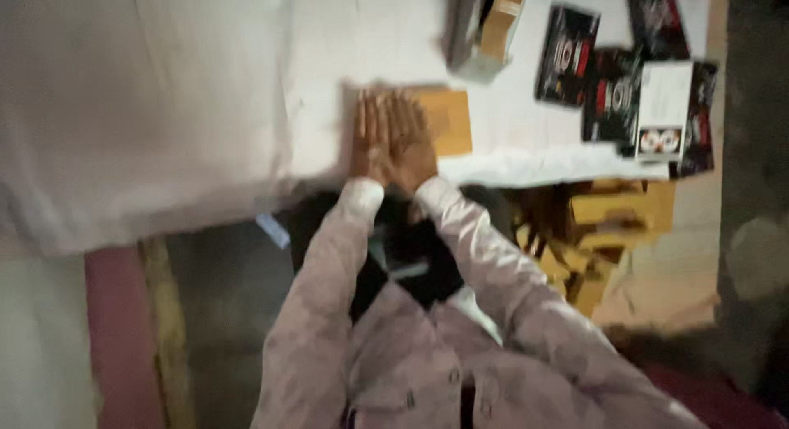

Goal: The person places small black product boxes into larger brown cardboard boxes, folds the flaps, and seals them with tape from a dispenser. The person repeats this process for multiple units, stacking the finished packages to the side.

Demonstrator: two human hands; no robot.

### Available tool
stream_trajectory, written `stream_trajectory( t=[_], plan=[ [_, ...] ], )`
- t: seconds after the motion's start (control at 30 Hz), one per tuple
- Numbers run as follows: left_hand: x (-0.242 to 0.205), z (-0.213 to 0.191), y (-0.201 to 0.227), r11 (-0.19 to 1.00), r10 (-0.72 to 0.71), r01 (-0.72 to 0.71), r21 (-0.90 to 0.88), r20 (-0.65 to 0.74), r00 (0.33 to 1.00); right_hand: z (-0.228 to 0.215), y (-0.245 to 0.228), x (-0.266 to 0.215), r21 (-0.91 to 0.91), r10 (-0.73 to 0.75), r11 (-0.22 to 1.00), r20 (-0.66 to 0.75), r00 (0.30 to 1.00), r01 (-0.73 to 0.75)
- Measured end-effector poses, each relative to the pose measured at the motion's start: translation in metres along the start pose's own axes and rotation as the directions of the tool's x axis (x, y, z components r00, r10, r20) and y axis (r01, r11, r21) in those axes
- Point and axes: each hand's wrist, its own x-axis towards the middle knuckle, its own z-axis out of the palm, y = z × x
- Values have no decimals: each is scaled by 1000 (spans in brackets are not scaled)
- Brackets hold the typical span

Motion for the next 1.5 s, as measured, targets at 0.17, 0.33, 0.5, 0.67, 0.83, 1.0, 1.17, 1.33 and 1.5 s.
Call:
stream_trajectory(
  t=[0.17, 0.33, 0.5, 0.67, 0.83, 1.0, 1.17, 1.33, 1.5],
  plan=[
    [-3, -9, 7, 988, -14, 22, -155, 55, 998, -25, 7, -19, -9, -133, 991, 104, 986, 135],
    [12, -38, 9, 999, -12, 6, 50, 115, 993, -28, 2, -36, -206, 278, 931, -136, 951, -301],
    [-39, -55, 17, 989, -134, 139, -52, 87, 987, -22, 14, -2, -210, 344, 919, 13, 939, -334],
    [-90, -7, 31, 993, -113, 113, -18, -34, 993, -10, 24, 66, -317, 138, 943, 105, 985, -98],
    [-77, 69, 8, 962, -271, 273, -5, -158, 950, -6, 7, 60, -370, 111, 925, 57, 992, -82],
    [-91, 95, -26, 972, -228, 225, -71, -29, 973, -22, -13, -33, -100, -42, 994, 34, 999, 45],
    [-60, 37, -28, 842, -532, 539, 32, 219, 818, -29, -9, -79, -84, -94, 991, 102, 990, 103],
    [37, -9, 0, 997, -57, 59, 40, -66, 996, -23, 29, -75, -92, -295, 949, 76, 953, 301],
    [75, -12, 10, 975, -169, 187, 123, -141, 975, -53, 83, 0, -268, -244, 914, 240, 940, 305]
  ],
)
